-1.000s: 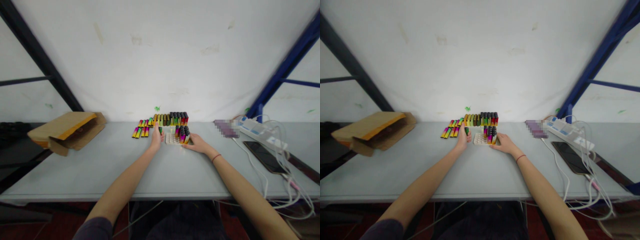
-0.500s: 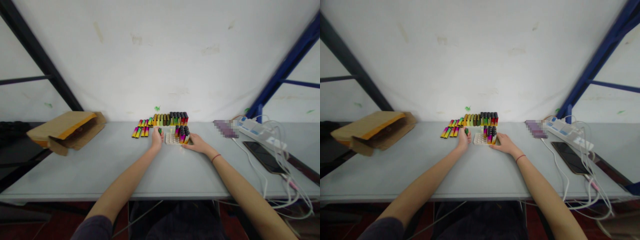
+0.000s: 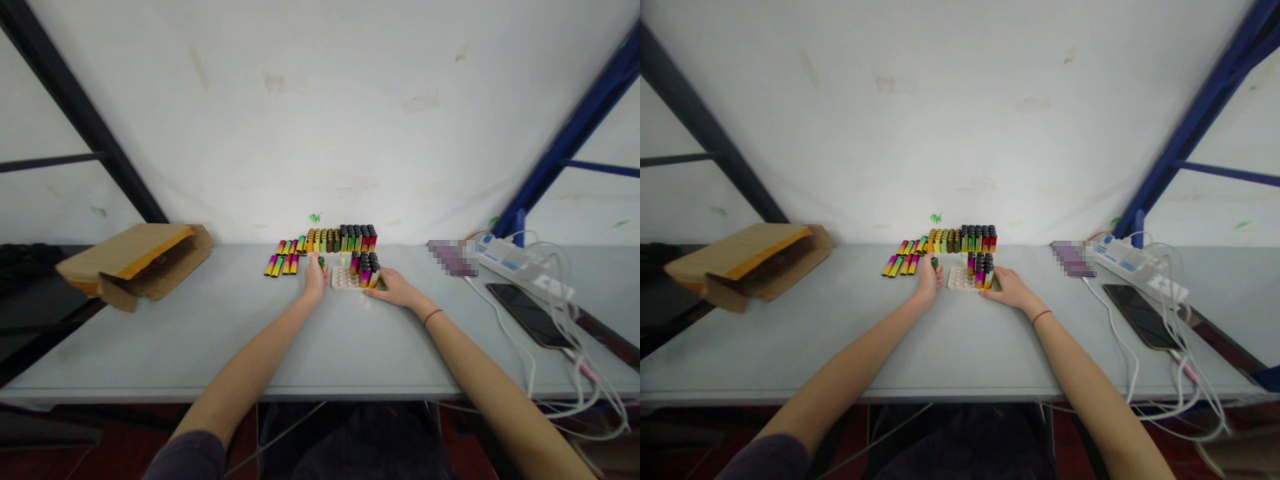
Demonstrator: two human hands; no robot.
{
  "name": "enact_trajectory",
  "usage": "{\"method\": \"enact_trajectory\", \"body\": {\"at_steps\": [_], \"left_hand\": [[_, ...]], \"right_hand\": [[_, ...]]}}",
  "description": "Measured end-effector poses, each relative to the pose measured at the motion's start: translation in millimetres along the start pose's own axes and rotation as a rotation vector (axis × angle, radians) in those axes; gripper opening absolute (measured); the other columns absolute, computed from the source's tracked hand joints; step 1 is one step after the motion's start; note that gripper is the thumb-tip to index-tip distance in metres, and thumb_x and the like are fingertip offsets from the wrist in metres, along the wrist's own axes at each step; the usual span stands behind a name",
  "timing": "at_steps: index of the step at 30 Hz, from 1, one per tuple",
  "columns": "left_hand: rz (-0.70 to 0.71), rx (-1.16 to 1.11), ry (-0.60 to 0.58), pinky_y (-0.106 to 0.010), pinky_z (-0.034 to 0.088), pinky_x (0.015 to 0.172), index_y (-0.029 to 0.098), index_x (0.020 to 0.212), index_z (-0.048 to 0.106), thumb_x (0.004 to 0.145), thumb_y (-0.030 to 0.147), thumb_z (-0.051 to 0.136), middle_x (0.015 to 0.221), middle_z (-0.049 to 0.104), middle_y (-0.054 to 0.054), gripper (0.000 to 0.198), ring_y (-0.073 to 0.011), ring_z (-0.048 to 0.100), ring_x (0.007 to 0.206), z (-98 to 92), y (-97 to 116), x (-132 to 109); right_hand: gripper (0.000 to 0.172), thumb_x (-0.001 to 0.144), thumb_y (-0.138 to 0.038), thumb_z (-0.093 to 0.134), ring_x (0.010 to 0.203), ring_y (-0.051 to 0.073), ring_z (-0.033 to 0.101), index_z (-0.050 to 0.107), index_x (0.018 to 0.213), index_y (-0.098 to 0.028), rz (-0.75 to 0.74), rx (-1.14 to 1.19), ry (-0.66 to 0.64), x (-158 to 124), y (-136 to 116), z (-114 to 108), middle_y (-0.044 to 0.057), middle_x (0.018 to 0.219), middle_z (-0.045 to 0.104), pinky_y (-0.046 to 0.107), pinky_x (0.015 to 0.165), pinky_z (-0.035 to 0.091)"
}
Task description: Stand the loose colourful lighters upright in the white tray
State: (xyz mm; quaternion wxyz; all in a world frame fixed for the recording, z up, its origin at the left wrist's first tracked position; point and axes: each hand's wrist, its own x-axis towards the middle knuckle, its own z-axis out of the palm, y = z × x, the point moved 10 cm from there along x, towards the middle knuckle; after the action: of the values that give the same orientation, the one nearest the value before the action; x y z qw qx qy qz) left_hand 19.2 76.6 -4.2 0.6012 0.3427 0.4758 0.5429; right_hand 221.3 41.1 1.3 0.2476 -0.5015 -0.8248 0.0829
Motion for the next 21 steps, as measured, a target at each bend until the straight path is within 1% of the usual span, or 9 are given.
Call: {"method": "enact_trajectory", "body": {"at_steps": [5,11,14,17,19,21], "left_hand": [[-0.025,-0.014,0.011,-0.019,0.01,0.035,0.022,0.051,0.028,0.09,0.038,0.034,0.041,0.023,0.007,0.043,-0.0056,0.014,0.033,0.2,-1,-1],[-0.022,-0.073,0.018,-0.019,0.01,0.036,0.022,0.052,0.027,0.092,0.039,0.033,0.042,0.023,0.007,0.044,-0.0053,0.014,0.033,-2.2,0,-1],[-0.017,-0.091,0.004,-0.019,0.011,0.036,0.022,0.053,0.027,0.093,0.045,0.032,0.041,0.02,0.008,0.047,-0.0058,0.015,0.033,-2.8,0,0],[-0.008,-0.094,-0.03,-0.02,0.013,0.035,0.023,0.055,0.031,0.092,0.061,0.033,0.041,0.02,0.009,0.053,-0.0065,0.017,0.033,-1.9,1,3],[0.016,-0.062,-0.059,-0.02,0.017,0.036,0.023,0.059,0.036,0.09,0.067,0.034,0.042,0.024,0.009,0.054,-0.0071,0.021,0.034,-0.2,2,5],[0.11,0.011,-0.088,-0.02,0.025,0.039,0.021,0.069,0.045,0.091,0.063,0.038,0.045,0.033,0.008,0.048,-0.0079,0.029,0.037,2.5,10,6]], "right_hand": [[0.05,0.083,-0.056,0.064,0.104,0.033,0.062,0.061,0.115,-0.017,-0.001,-0.021,-0.016,0,-1,1,0.014,0.115,0.067,0.044,0.093,0.047],[0.05,0.084,-0.058,0.063,0.101,0.032,0.062,0.062,0.112,-0.016,-0.002,-0.041,-0.02,-1,-1,1,0.014,0.112,0.067,0.045,0.092,0.047],[0.048,0.083,-0.057,0.064,0.101,0.032,0.062,0.062,0.112,-0.018,0.003,-0.031,-0.008,-1,0,1,0.013,0.111,0.068,0.045,0.092,0.047],[0.047,0.083,-0.057,0.065,0.101,0.031,0.062,0.063,0.111,-0.019,0.002,-0.009,-0.01,-1,1,1,0.012,0.111,0.068,0.044,0.091,0.048],[0.049,0.083,-0.057,0.065,0.101,0.031,0.062,0.062,0.112,-0.018,0.006,-0.009,-0.012,-1,1,1,0.013,0.111,0.068,0.044,0.092,0.047],[0.051,0.083,-0.058,0.065,0.101,0.032,0.062,0.062,0.114,-0.017,0.009,-0.016,-0.011,0,1,1,0.014,0.113,0.068,0.044,0.092,0.047]]}}
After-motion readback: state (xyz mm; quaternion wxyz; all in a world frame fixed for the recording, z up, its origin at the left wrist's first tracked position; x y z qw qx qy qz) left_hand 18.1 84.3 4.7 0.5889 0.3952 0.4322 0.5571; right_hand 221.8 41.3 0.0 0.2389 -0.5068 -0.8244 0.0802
